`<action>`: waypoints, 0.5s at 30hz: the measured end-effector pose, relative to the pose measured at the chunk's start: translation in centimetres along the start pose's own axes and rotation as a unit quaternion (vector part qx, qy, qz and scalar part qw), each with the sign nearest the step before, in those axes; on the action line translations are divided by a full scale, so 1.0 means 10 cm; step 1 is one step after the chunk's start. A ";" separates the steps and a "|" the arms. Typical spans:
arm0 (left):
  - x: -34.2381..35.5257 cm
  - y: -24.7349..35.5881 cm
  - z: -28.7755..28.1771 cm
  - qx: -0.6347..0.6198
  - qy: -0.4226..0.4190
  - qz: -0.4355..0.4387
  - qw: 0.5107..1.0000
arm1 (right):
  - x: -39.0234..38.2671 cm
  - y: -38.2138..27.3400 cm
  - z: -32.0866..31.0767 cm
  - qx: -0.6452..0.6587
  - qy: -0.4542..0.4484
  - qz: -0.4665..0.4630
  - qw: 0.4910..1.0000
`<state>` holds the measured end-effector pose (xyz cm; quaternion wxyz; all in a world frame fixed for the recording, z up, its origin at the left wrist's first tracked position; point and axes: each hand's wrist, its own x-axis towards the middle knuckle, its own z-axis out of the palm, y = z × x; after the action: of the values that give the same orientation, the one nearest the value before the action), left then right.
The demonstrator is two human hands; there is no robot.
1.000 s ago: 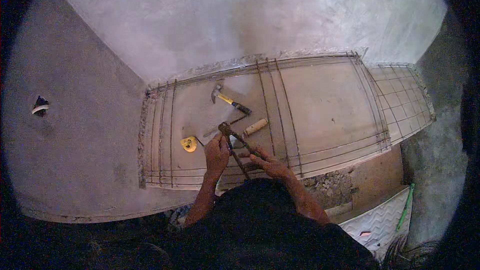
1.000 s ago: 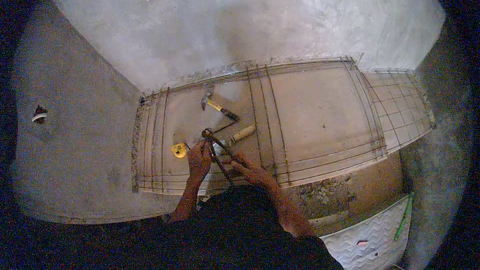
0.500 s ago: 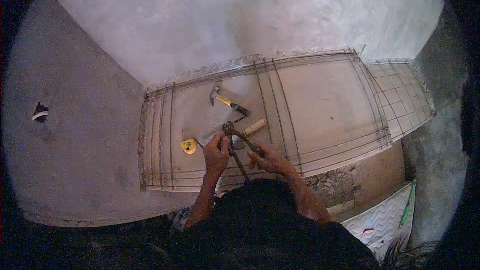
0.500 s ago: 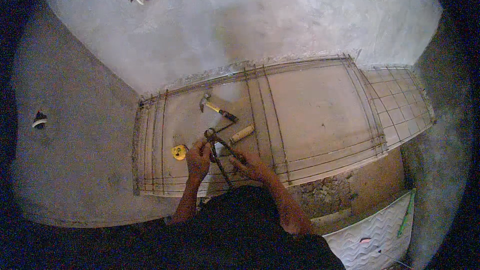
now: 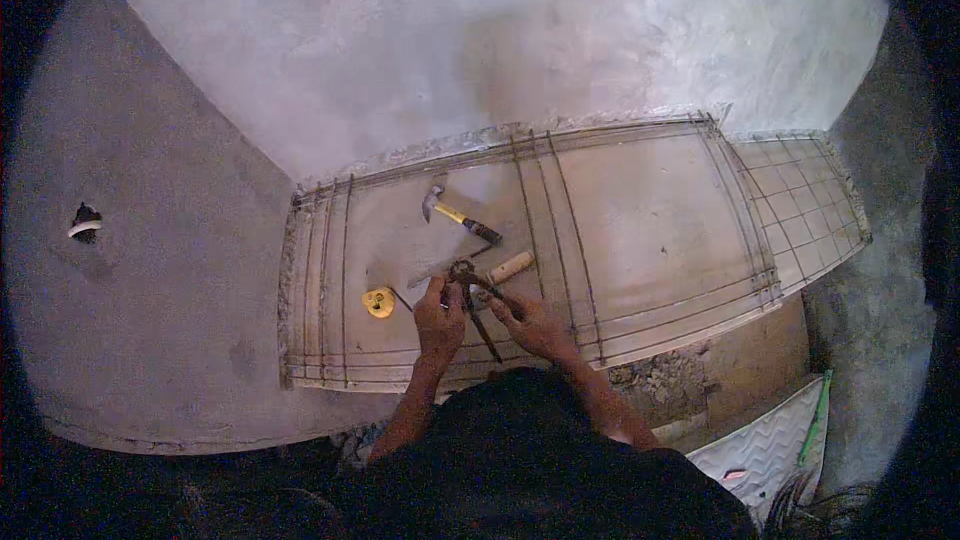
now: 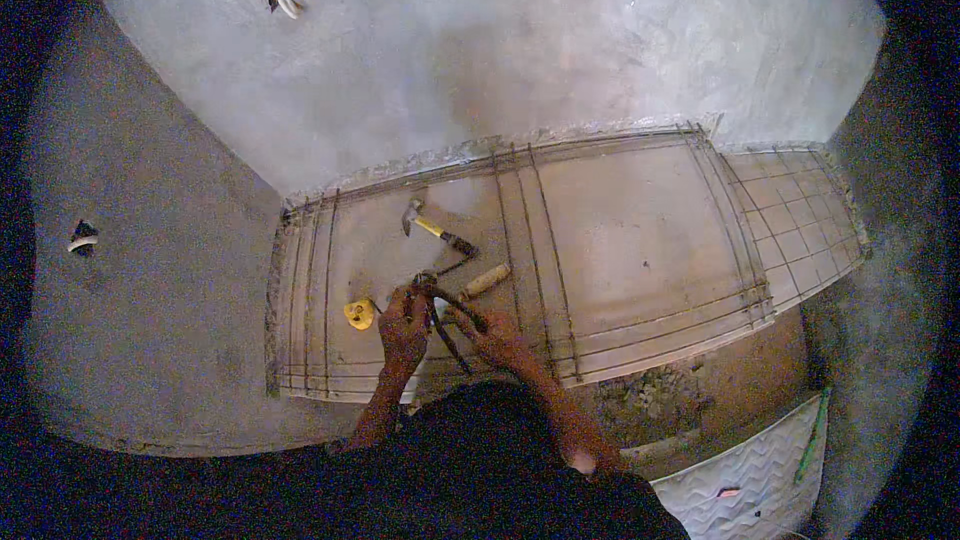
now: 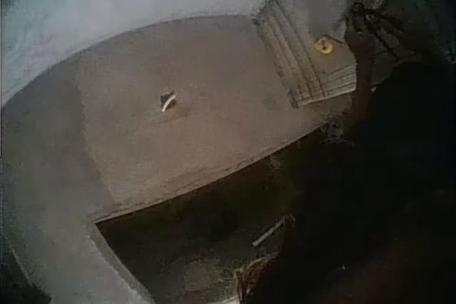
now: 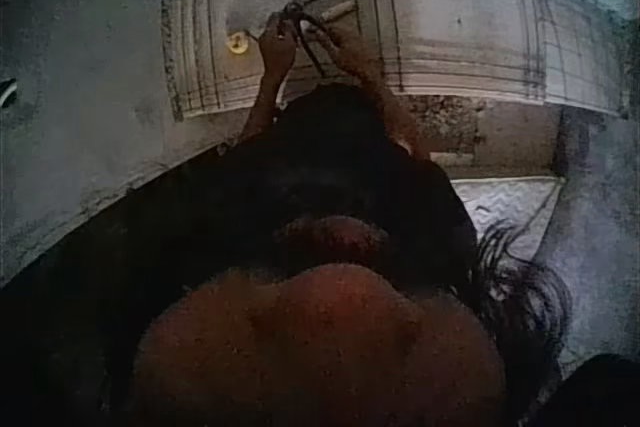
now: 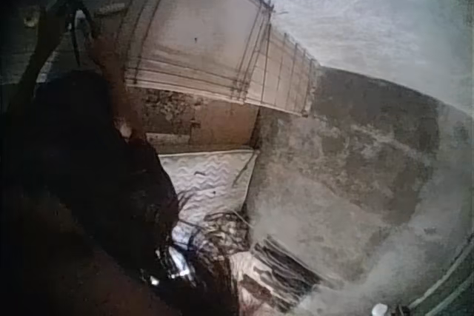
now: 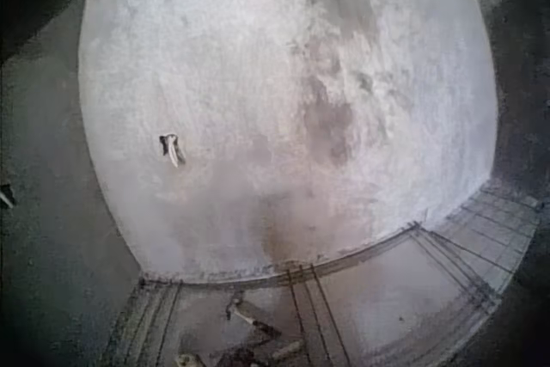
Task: The recorder is using wire and pliers to secure metal rebar mesh inside a wooden concrete form.
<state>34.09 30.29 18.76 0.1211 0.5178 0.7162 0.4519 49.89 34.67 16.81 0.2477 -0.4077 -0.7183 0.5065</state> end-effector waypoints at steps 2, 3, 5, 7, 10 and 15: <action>0.03 0.01 0.02 0.027 -0.031 -0.024 0.999 | 0.02 0.07 0.01 0.002 0.027 -0.024 0.999; 0.04 0.04 0.04 -0.035 -0.018 -0.020 0.999 | 0.00 -0.01 -0.03 0.036 0.011 -0.028 0.999; 0.07 0.04 0.04 -0.095 -0.003 -0.014 0.995 | -0.01 -0.04 -0.04 0.070 -0.005 -0.034 0.997; 0.09 0.01 0.02 -0.299 -0.094 -0.095 0.945 | -0.01 0.04 -0.05 0.252 -0.048 0.026 0.966; 0.07 0.03 0.03 -0.307 -0.105 -0.100 0.941 | 0.06 0.29 0.02 0.203 -0.031 -0.007 0.979; 0.08 -0.14 0.01 -0.472 -0.144 -0.230 0.839 | 0.05 0.35 0.03 0.234 -0.015 -0.088 0.968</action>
<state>32.91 30.97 17.89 0.5531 0.2775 0.4892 0.6147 50.58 35.46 13.43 0.3693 -0.2659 -0.6166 0.6424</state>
